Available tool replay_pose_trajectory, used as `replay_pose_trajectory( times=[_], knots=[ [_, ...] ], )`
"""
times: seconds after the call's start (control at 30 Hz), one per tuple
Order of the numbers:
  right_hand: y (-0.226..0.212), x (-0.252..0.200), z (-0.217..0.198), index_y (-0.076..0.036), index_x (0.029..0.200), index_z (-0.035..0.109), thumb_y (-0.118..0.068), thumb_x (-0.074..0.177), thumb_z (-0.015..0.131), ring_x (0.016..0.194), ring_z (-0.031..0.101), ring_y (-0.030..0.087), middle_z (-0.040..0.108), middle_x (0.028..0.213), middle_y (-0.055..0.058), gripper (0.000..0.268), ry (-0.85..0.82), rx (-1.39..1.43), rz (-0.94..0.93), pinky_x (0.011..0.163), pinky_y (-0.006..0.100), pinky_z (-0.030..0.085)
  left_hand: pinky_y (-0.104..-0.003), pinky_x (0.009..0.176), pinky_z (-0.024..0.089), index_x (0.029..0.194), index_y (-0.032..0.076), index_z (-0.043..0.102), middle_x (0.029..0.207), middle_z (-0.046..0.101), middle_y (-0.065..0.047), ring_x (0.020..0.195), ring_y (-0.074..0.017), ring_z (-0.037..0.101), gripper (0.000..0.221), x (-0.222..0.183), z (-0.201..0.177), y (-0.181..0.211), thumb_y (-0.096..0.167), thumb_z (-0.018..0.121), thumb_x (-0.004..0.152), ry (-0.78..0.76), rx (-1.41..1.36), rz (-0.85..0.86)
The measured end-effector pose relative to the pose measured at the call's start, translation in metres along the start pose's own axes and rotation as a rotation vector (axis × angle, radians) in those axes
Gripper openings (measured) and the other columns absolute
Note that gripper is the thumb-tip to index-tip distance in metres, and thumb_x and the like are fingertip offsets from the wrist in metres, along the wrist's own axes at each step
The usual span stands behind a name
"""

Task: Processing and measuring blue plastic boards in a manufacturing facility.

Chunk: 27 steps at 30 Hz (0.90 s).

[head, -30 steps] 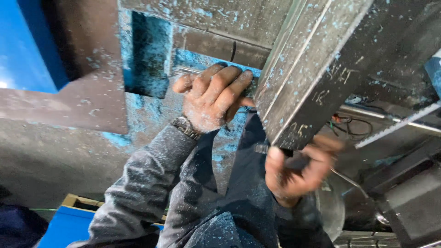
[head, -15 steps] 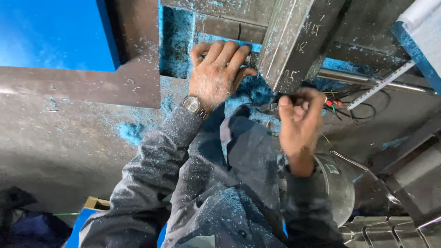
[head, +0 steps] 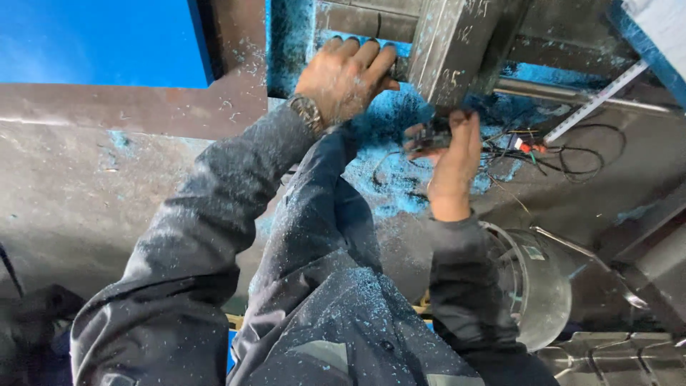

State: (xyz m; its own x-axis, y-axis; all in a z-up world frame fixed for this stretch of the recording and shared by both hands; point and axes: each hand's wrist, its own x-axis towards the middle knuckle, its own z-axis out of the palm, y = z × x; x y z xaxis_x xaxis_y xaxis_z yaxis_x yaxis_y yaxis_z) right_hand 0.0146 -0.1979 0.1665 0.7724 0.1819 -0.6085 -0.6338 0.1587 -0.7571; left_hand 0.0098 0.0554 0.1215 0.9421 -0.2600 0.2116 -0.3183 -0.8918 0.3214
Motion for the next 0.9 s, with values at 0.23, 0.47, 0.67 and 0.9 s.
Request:
replay_pose_trajectory(
  times=[0.23,0.47,0.67,0.9],
  knots=[
    [-0.008,-0.026,0.031,-0.003,0.126,0.054,-0.032,0.115,0.058,0.084,0.07,0.03,0.072,0.101,0.014,0.031,0.187,-0.972,-0.536,0.068,0.043,0.056,-0.043,0.056,0.051,0.131,0.012,0.058,0.096,0.067,-0.01,0.071,-0.0291,0.066,0.045,-0.006,0.01,-0.004,0.053,0.061,0.112,-0.023,-0.015,0.128],
    [0.042,-0.009,0.041,-0.004,0.113,0.051,-0.022,0.114,0.062,0.072,0.061,0.023,0.061,0.089,0.009,0.021,0.435,-0.741,-0.837,0.069,0.038,0.048,-0.047,0.057,0.051,0.13,0.016,0.056,0.096,0.067,-0.01,0.071,-0.0293,0.066,0.041,-0.014,0.023,-0.007,0.054,0.06,0.113,-0.026,0.059,0.127],
    [0.064,0.014,0.034,-0.005,0.113,0.052,-0.016,0.114,0.063,0.079,0.053,0.018,0.055,0.09,0.008,0.016,0.59,-0.611,-0.87,0.075,0.035,0.047,-0.048,0.058,0.051,0.13,0.017,0.056,0.101,0.067,-0.009,0.075,-0.0292,0.066,0.041,-0.007,0.028,-0.009,0.054,0.059,0.111,-0.015,0.066,0.123],
    [0.078,0.037,0.026,-0.008,0.119,0.05,-0.028,0.118,0.059,0.08,0.04,0.018,0.046,0.099,0.005,0.022,0.681,-0.621,-0.914,0.074,0.037,0.034,-0.046,0.06,0.051,0.135,0.015,0.054,0.102,0.065,-0.008,0.074,-0.0264,0.064,0.049,0.0,0.054,-0.019,0.056,0.056,0.11,-0.042,-0.013,0.147]
  ],
)
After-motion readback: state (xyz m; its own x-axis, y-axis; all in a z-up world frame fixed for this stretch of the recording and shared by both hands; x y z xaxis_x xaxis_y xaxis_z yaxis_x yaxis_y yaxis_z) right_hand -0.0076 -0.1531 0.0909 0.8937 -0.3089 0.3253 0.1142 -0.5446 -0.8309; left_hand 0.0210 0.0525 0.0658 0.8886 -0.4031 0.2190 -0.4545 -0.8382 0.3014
